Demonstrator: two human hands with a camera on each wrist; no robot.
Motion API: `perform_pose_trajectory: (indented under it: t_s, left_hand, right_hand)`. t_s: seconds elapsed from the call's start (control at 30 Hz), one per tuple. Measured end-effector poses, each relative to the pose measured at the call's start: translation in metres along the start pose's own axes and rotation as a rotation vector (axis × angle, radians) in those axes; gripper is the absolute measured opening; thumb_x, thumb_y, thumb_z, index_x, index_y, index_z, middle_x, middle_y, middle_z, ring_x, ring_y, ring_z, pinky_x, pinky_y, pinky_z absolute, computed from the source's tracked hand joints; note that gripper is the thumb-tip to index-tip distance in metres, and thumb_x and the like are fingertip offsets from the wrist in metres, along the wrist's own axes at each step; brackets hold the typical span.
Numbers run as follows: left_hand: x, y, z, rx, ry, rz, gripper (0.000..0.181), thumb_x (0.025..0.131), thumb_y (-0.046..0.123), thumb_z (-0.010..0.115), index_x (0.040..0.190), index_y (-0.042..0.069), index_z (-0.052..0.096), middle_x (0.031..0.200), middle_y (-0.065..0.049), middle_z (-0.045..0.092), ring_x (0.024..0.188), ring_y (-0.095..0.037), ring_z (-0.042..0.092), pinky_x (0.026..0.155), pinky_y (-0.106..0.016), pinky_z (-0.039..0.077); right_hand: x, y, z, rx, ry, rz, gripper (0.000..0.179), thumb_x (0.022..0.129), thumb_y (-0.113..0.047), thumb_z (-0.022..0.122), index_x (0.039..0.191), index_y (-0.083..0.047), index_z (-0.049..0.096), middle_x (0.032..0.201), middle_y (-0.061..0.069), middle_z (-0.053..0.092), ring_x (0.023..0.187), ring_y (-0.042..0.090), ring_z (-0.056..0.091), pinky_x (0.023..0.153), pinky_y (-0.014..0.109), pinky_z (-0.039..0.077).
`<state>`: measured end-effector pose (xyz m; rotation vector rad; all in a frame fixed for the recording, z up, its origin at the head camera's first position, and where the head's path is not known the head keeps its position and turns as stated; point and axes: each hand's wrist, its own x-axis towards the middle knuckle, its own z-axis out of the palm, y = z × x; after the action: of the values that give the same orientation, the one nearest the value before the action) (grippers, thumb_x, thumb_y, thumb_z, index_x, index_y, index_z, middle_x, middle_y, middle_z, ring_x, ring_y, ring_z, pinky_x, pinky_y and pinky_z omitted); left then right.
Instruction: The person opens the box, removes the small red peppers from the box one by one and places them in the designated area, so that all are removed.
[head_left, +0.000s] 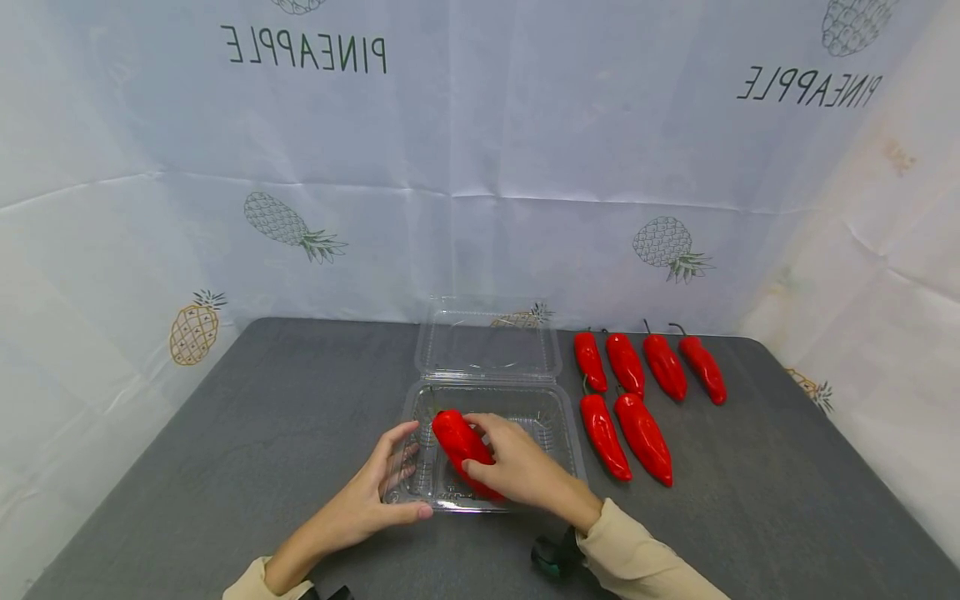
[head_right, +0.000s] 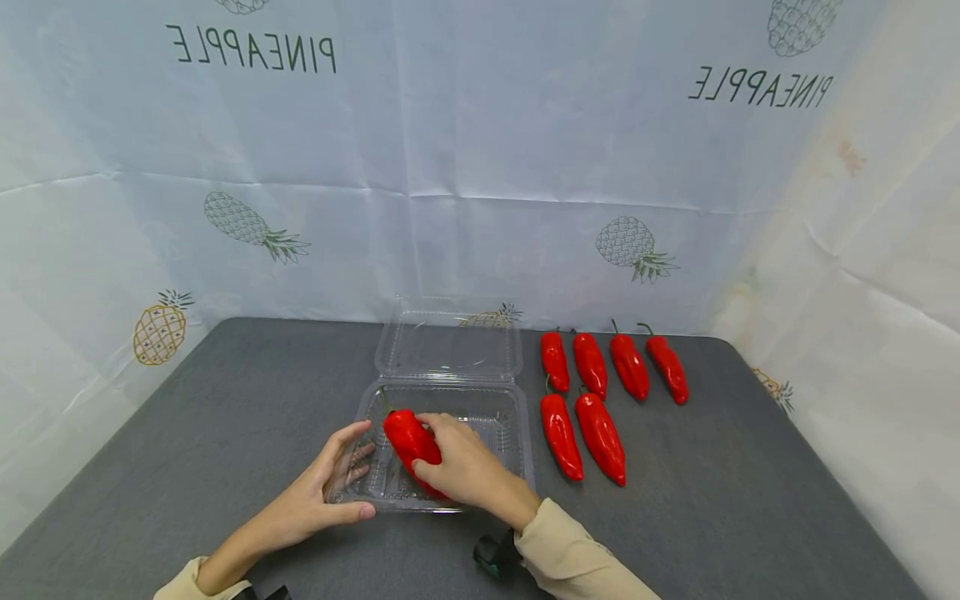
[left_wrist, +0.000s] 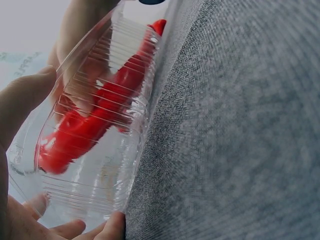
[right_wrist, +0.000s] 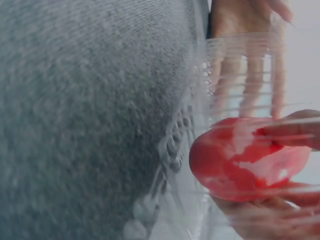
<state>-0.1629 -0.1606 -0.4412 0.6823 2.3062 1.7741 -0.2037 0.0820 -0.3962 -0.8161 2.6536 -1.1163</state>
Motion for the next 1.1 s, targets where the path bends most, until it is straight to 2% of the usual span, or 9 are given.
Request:
perform_pose_trajectory:
  t_s: [0.4,0.63,0.83,1.1]
  left_hand:
    - [0.000,0.000,0.000,0.002,0.000,0.022,0.095,0.084,0.012,0.078,0.153,0.001,0.013,0.162,-0.025,0.012,0.145,-0.053,0.025,0.112,-0.054,0.036]
    - [0.000,-0.001,0.000,0.007,0.004,0.024,0.095,0.083,0.012,0.078,0.153,0.002,0.014,0.162,-0.025,0.012,0.145,-0.053,0.026,0.114,-0.041,0.041]
    - [0.000,-0.001,0.001,0.000,-0.002,0.036,0.096,0.083,0.013,0.078,0.153,0.001,0.013,0.161,-0.027,0.011,0.144,-0.054,0.025,0.113,-0.053,0.037]
    - [0.000,-0.002,0.000,0.006,0.005,0.047,0.097,0.082,0.013,0.079,0.153,0.001,0.014,0.161,-0.027,0.012,0.144,-0.054,0.026,0.113,-0.050,0.039]
  right_hand:
    - [-0.010,0.004,-0.015,0.079,0.052,0.033,0.056,0.086,-0.012,0.069,0.138,-0.003,0.051,0.119,0.012,0.068,0.093,0.021,0.067,0.072,0.033,0.063]
    - [-0.017,0.006,-0.022,0.100,0.109,0.046,0.056,0.086,-0.010,0.067,0.139,-0.003,0.049,0.121,0.011,0.067,0.095,0.022,0.066,0.071,0.031,0.063]
    - [-0.023,0.009,-0.028,0.135,0.147,0.091,0.059,0.087,-0.009,0.069,0.141,-0.004,0.047,0.125,0.010,0.065,0.097,0.024,0.065,0.068,0.030,0.063]
    - [-0.025,0.010,-0.034,0.148,0.154,0.105,0.060,0.087,-0.010,0.068,0.143,-0.005,0.045,0.126,0.011,0.063,0.098,0.024,0.063,0.068,0.029,0.063]
